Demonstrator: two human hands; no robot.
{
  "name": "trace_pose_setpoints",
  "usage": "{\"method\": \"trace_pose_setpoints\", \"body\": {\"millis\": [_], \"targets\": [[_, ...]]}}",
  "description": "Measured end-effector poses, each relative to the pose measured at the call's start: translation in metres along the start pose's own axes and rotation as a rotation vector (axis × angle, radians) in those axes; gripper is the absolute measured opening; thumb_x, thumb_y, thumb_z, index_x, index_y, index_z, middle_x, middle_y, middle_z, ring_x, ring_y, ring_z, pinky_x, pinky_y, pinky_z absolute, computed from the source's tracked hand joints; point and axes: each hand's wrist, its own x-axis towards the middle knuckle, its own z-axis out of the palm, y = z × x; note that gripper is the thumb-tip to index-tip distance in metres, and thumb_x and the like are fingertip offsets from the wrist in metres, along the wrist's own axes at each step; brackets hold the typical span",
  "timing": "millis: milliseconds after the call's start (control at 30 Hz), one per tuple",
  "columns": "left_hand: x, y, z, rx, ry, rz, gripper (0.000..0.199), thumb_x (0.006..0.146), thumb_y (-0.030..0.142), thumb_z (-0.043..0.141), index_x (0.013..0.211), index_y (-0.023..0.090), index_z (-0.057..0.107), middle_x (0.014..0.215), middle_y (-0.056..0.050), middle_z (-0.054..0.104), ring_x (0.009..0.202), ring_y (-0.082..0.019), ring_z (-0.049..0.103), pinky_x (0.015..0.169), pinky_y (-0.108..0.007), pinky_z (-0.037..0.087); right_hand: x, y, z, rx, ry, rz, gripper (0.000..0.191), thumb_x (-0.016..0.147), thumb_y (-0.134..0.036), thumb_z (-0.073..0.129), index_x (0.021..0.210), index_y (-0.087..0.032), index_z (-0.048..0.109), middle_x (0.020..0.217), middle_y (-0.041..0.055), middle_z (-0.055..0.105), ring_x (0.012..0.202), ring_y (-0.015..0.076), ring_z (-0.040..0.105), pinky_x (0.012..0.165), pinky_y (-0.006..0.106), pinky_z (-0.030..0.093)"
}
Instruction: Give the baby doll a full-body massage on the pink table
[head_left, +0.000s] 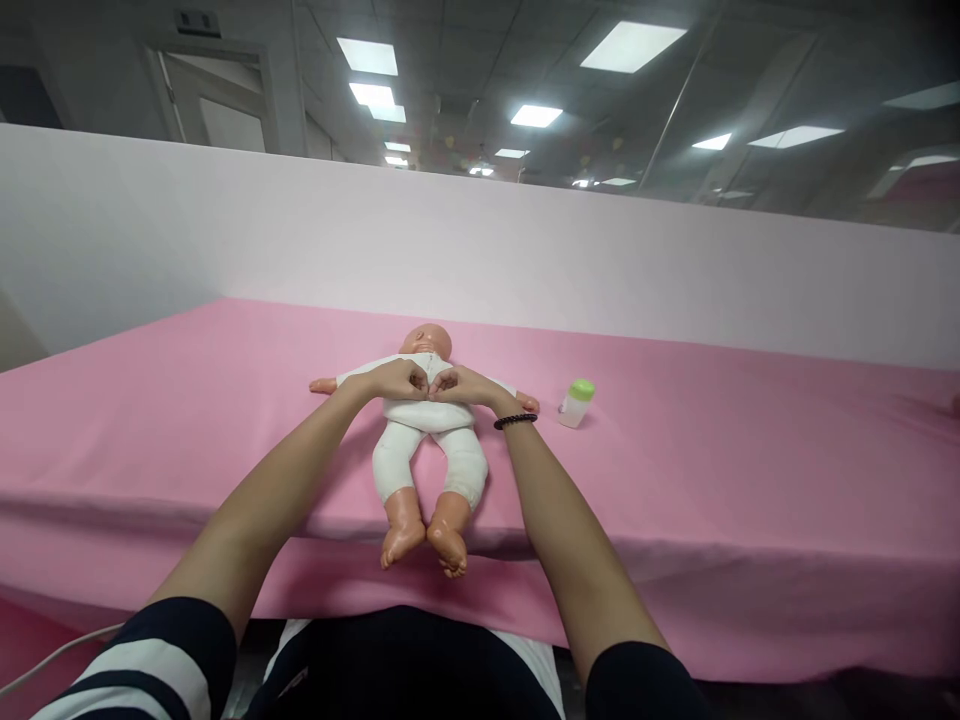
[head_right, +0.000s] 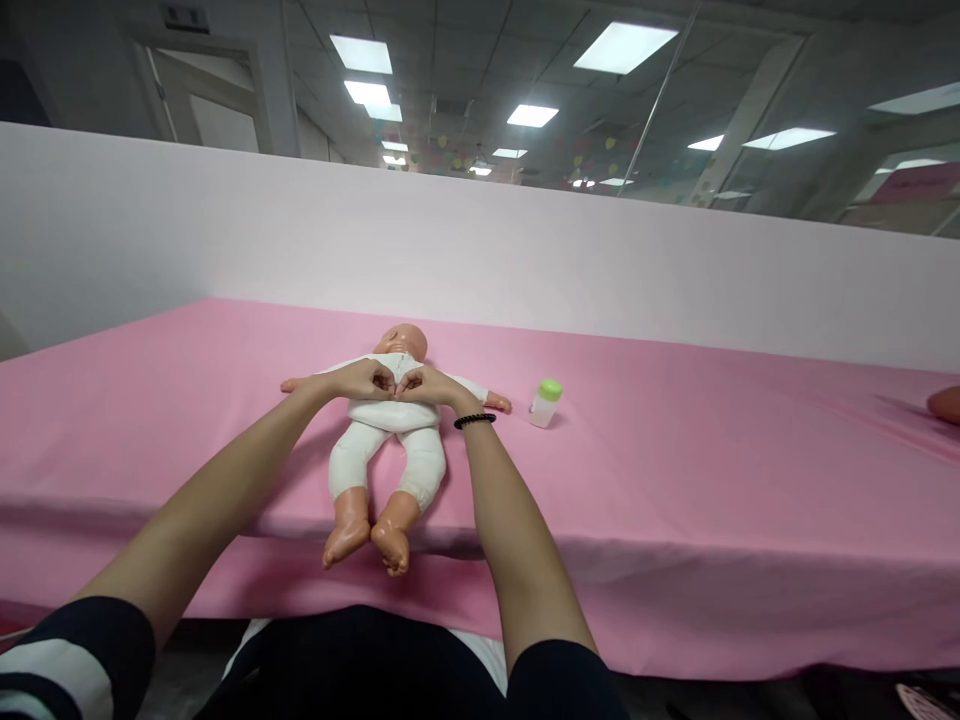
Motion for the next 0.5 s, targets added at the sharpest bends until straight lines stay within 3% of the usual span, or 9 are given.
{"method": "trace_pose_setpoints", "body": {"millis": [200,333,500], "targets": [[-0.001,0.001,-0.004,-0.02,-0.008,0.006,0.018,0.072,0.039,0.066,0.078,0.022,0.07,0.079,-0.001,0.069,0.074,-0.019,0.062,0.065,-0.029,0.045,0.0,-0.001,0.001,-0.03,0.026,-0.044,0.014,0.074,-0.024,0.065,0.084,-0.019,0.074,0.088,0.0001,0.071,0.084,0.0151,0.06,0.075,0.025,0.045],[-0.005,0.007,-0.008,-0.065,-0.036,0.063,0.022,0.069,0.04,0.069,0.081,0.022,0.071,0.08,-0.002,0.069,0.073,-0.019,0.062,0.063,-0.028,0.043,-0.002,-0.001,-0.007,-0.031,-0.056,-0.065,0.017,0.073,-0.03,0.071,0.086,-0.02,0.075,0.089,0.0004,0.07,0.087,0.0162,0.059,0.076,0.026,0.044],[-0.004,0.01,-0.004,-0.015,-0.07,0.058,0.013,0.068,0.036,0.066,0.071,0.023,0.067,0.067,0.0,0.061,0.062,-0.016,0.054,0.057,-0.029,0.038,0.0,-0.001,-0.006,-0.088,-0.093,-0.009,0.013,0.071,-0.024,0.067,0.08,-0.019,0.074,0.08,-0.0019,0.068,0.077,0.0144,0.055,0.07,0.026,0.04]]}}
